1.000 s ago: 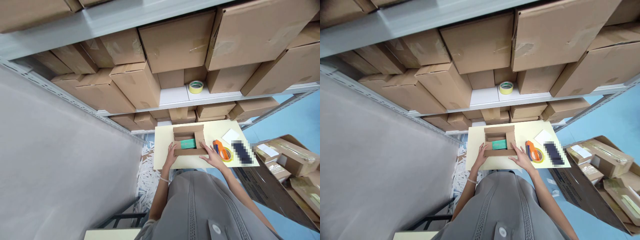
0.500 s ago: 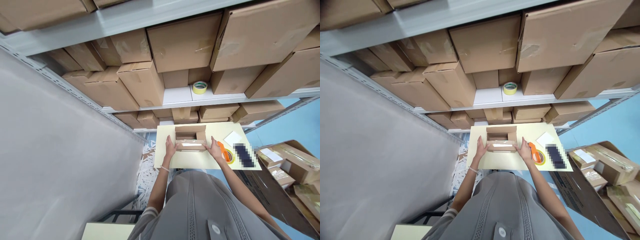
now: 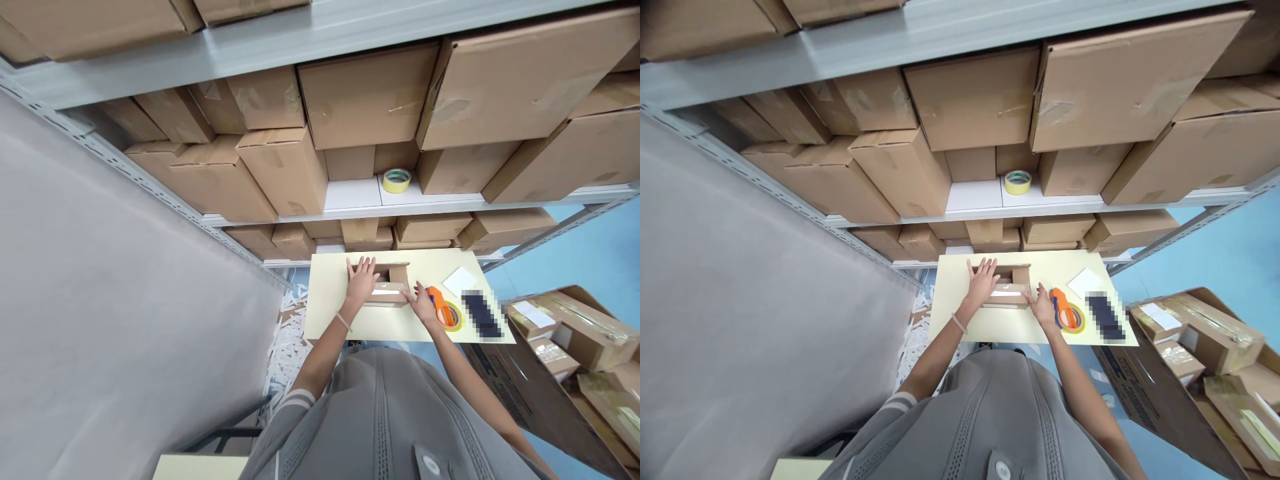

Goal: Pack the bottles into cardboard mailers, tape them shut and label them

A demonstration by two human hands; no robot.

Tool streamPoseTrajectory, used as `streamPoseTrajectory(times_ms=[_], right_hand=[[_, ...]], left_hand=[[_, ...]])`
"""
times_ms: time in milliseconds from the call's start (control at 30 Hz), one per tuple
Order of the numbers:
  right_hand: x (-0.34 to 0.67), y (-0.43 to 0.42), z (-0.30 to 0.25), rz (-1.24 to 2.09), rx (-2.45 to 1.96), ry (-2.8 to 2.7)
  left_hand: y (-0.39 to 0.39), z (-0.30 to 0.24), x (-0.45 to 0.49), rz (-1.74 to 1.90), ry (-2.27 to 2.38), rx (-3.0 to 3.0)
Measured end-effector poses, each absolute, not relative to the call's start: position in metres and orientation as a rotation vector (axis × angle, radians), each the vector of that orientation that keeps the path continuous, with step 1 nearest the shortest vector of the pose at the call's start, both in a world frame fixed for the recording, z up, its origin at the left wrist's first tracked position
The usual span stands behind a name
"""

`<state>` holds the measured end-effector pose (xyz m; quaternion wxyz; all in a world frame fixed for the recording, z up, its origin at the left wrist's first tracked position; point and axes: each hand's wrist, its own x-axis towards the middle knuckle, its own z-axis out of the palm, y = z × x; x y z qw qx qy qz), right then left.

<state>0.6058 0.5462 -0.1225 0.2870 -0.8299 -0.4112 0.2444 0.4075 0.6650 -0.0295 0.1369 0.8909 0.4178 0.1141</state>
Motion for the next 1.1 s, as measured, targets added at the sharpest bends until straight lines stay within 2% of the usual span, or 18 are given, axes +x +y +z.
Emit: streamPoseTrajectory(times_ms=[200,400,533,667,933,1100], right_hand=[[0.600,0.545,-0.122,0.693,-2.231,-1.070],[0.595,0.548,-0.118,0.676,-2.244,-1.135],[0.613,0.537,-0.111,0.522,-2.225,-1.223],[0.648,0.508,-0.113,0.361,-2.445,-1.056],[0.657,0.476,-0.148,0.737,-2.764,-1.017],[0.652,0.478,-0.158,0.796,-2.760,-1.039]], left_hand=[[0.611,-0.067,0.391,0.119,1.151,2.682],[0.607,-0.083,0.393,0.103,1.177,2.650],[0.611,-0.087,0.392,0.108,1.164,2.615],[0.611,-0.090,0.392,0.115,1.164,2.604],[0.610,-0.093,0.394,0.146,1.178,2.637],[0.611,-0.096,0.393,0.140,1.181,2.651]])
